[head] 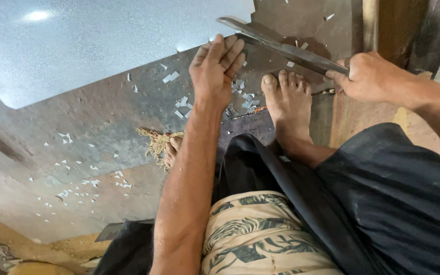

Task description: The person uses tin snips to cut a rectangular metal sheet on a workbench, trimming edges and corners. They reposition the sheet several times and use a hammer to tap the surface during the process.

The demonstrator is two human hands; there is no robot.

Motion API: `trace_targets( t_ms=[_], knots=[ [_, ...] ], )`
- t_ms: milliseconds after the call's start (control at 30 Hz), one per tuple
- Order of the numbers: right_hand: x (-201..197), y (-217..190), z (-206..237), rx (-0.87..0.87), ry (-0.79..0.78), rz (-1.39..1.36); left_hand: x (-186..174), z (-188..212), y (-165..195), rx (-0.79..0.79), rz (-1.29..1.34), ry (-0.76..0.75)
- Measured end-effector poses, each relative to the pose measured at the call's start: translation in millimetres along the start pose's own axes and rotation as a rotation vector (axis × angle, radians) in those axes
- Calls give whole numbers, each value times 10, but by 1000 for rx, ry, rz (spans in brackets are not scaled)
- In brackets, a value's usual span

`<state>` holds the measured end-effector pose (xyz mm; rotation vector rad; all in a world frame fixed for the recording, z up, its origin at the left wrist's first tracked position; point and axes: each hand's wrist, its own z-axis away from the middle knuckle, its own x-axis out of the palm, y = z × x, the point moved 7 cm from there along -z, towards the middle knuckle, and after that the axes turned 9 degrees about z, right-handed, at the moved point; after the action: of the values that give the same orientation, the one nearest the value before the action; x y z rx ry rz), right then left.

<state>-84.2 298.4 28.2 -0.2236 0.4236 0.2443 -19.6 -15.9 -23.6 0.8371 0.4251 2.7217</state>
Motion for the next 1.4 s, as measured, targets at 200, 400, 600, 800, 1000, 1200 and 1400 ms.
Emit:
trace_targets(
  t_ms=[200, 400, 600, 800, 1000, 1200, 1400],
  knots=[
    [-116, -56, 135, 150, -87, 19, -24, -69, -39, 44, -18, -27],
    [204, -140, 138, 68, -63, 14, -21, -68, -10, 48, -51, -13],
    [335, -328, 407, -144, 219, -67, -20, -84, -33, 55, -80, 13],
    [65, -1229, 502, 63, 411, -403, 24, -139, -129, 94, -61, -11],
    [493, -1434, 115, 130, 727, -350, 111, -128, -159, 1, -58, -26],
    [407, -1584, 231, -15, 976, 254, 413, -222, -28, 5, -105, -182],
    [209, -1616, 410, 33, 1013, 300, 823, -676, 131, 117, 50, -150]
  ],
)
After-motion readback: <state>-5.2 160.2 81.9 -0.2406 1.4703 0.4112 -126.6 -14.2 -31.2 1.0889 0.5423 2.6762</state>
